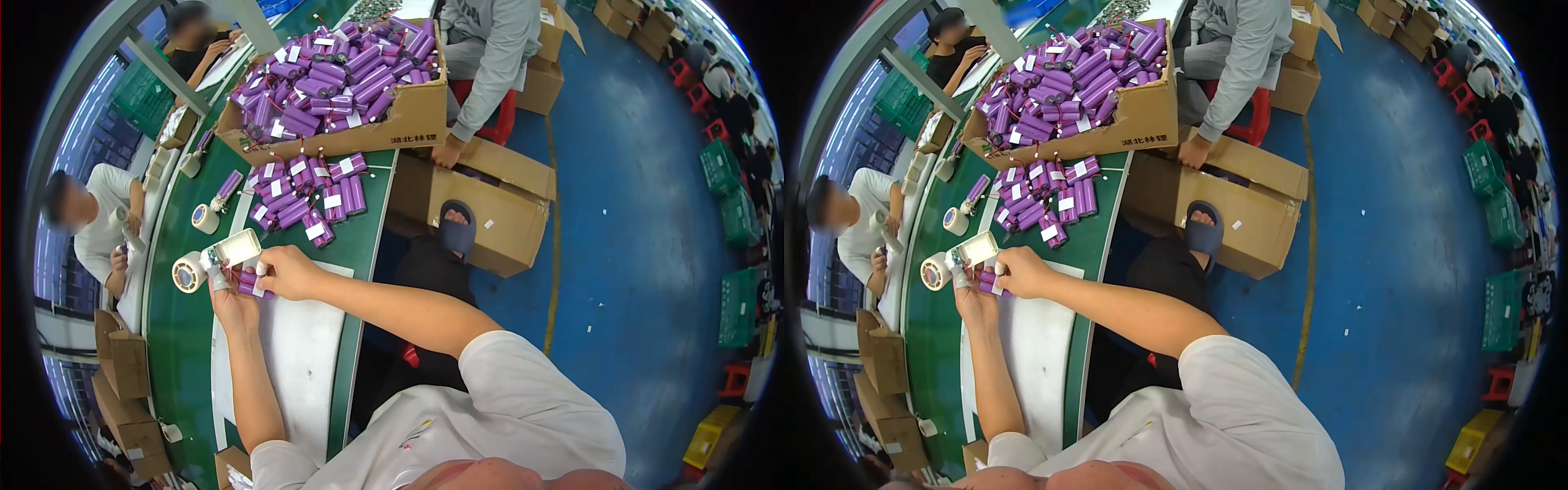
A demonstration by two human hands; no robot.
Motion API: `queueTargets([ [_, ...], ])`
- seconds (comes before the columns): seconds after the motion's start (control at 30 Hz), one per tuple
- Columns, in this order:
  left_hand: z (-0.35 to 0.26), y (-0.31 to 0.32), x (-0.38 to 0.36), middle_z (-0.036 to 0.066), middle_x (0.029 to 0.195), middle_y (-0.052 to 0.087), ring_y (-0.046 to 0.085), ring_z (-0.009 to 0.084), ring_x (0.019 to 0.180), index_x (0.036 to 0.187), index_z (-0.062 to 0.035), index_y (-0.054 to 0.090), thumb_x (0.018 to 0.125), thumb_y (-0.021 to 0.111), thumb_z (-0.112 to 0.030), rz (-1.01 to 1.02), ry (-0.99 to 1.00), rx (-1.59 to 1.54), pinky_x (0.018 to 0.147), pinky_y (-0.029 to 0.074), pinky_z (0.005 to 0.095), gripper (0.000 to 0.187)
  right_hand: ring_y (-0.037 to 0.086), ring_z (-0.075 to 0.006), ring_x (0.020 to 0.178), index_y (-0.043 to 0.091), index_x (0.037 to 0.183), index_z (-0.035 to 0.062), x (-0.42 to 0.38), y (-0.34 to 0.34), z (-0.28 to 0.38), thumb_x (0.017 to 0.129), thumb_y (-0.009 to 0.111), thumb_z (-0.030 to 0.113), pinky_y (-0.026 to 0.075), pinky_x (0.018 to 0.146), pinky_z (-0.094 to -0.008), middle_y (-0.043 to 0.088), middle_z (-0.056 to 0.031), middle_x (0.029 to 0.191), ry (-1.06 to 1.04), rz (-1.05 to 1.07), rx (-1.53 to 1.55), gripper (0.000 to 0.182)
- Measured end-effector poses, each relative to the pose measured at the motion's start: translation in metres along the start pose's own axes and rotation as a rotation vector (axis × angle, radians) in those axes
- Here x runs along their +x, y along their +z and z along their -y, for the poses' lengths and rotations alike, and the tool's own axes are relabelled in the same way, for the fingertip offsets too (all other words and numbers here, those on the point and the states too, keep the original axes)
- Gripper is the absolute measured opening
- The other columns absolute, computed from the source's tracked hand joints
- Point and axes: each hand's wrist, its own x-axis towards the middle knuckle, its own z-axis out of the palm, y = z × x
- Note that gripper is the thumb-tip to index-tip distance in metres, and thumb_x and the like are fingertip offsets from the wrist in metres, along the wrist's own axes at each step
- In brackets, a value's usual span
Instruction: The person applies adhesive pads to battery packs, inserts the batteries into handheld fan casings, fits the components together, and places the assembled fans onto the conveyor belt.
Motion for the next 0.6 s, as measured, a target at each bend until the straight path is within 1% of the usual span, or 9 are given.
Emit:
queueTargets([
  [0.1,-0.002,0.007,-0.003,0.008,0.121,0.056,0.056,0.0187,0.103,0.131,-0.0072,0.046,0.102,0.044,-0.024,-0.044,-0.018,0.002,0.077,0.051,0.034,0.033,0.064,-0.0289,0.073,0.063,0.082,-0.0013,0.0,-0.003,0.002,0.073,0.076,0.013,0.05,0.066,-0.0385,0.063,-0.0157,0.08,0.009,0.048,-0.017,0.022],
  [0.13,-0.003,0.012,-0.005,0.006,0.115,0.057,0.056,0.0173,0.099,0.129,-0.0072,0.047,0.102,0.047,-0.025,-0.07,-0.022,-0.001,0.077,0.051,0.0334,0.032,0.063,-0.0294,0.075,0.062,0.082,-0.0012,0.0,-0.004,0.003,0.074,0.075,0.014,0.049,0.068,-0.0389,0.062,-0.0157,0.082,0.015,0.071,-0.026,0.022],
  [0.23,-0.001,0.006,-0.005,0.003,0.106,0.057,0.055,0.0153,0.094,0.125,-0.0072,0.05,0.101,0.049,-0.025,-0.139,-0.038,-0.051,0.076,0.05,0.0344,0.029,0.059,-0.032,0.083,0.059,0.085,0.0,0.0,0.0,-0.003,0.077,0.072,0.017,0.047,0.073,-0.0405,0.057,-0.0168,0.089,-0.094,0.067,-0.143,0.023],
  [0.27,-0.004,0.012,-0.007,0.001,0.099,0.056,0.054,0.0135,0.089,0.121,-0.0076,0.052,0.101,0.05,-0.024,-0.147,-0.038,-0.053,0.076,0.049,0.0337,0.025,0.056,-0.0338,0.088,0.055,0.089,0.0014,0.0,0.002,-0.007,0.081,0.069,0.019,0.045,0.077,-0.0422,0.053,-0.0174,0.093,-0.072,0.11,-0.132,0.024],
  [0.37,-0.006,0.018,-0.008,0.001,0.099,0.056,0.054,0.0129,0.088,0.12,-0.0082,0.052,0.101,0.048,-0.022,-0.215,-0.051,-0.037,0.076,0.048,0.0325,0.024,0.056,-0.0336,0.088,0.053,0.093,0.0019,-0.003,0.012,-0.012,0.083,0.068,0.018,0.045,0.077,-0.0428,0.054,-0.017,0.093,-0.263,0.041,-0.272,0.024],
  [0.4,-0.006,0.019,-0.008,0.001,0.098,0.055,0.053,0.0125,0.087,0.121,-0.0087,0.051,0.102,0.047,-0.022,-0.232,-0.067,-0.046,0.076,0.048,0.032,0.024,0.058,-0.0318,0.085,0.051,0.096,0.0016,-0.005,0.011,-0.01,0.084,0.067,0.014,0.047,0.074,-0.0411,0.055,-0.0161,0.093,-0.261,0.035,-0.328,0.024],
  [0.5,-0.007,0.018,-0.007,0.0,0.097,0.055,0.053,0.0124,0.088,0.12,-0.009,0.051,0.102,0.046,-0.022,-0.229,-0.083,-0.067,0.077,0.048,0.0323,0.023,0.059,-0.035,0.084,0.052,0.094,-0.0005,-0.008,0.009,0.002,0.083,0.065,0.013,0.047,0.074,-0.0429,0.056,-0.0172,0.091,-0.132,0.01,-0.023,0.022],
  [0.53,-0.008,0.02,-0.007,0.001,0.098,0.056,0.053,0.0123,0.088,0.12,-0.0092,0.051,0.102,0.045,-0.021,-0.248,-0.089,-0.076,0.079,0.047,0.0324,0.023,0.059,-0.0349,0.075,0.054,0.094,0.0002,-0.009,0.008,0.005,0.083,0.065,0.012,0.047,0.068,-0.0414,0.056,-0.0163,0.086,-0.166,-0.031,-0.008,0.019],
  [0.6,-0.009,0.023,-0.008,0.001,0.1,0.056,0.053,0.0121,0.088,0.121,-0.0091,0.051,0.102,0.044,-0.021,-0.251,-0.084,-0.088,0.079,0.047,0.0315,0.023,0.059,-0.0352,0.073,0.055,0.094,0.0008,-0.007,0.01,-0.001,0.083,0.066,0.013,0.047,0.067,-0.0425,0.057,-0.0169,0.086,-0.214,-0.046,-0.097,0.019],
])
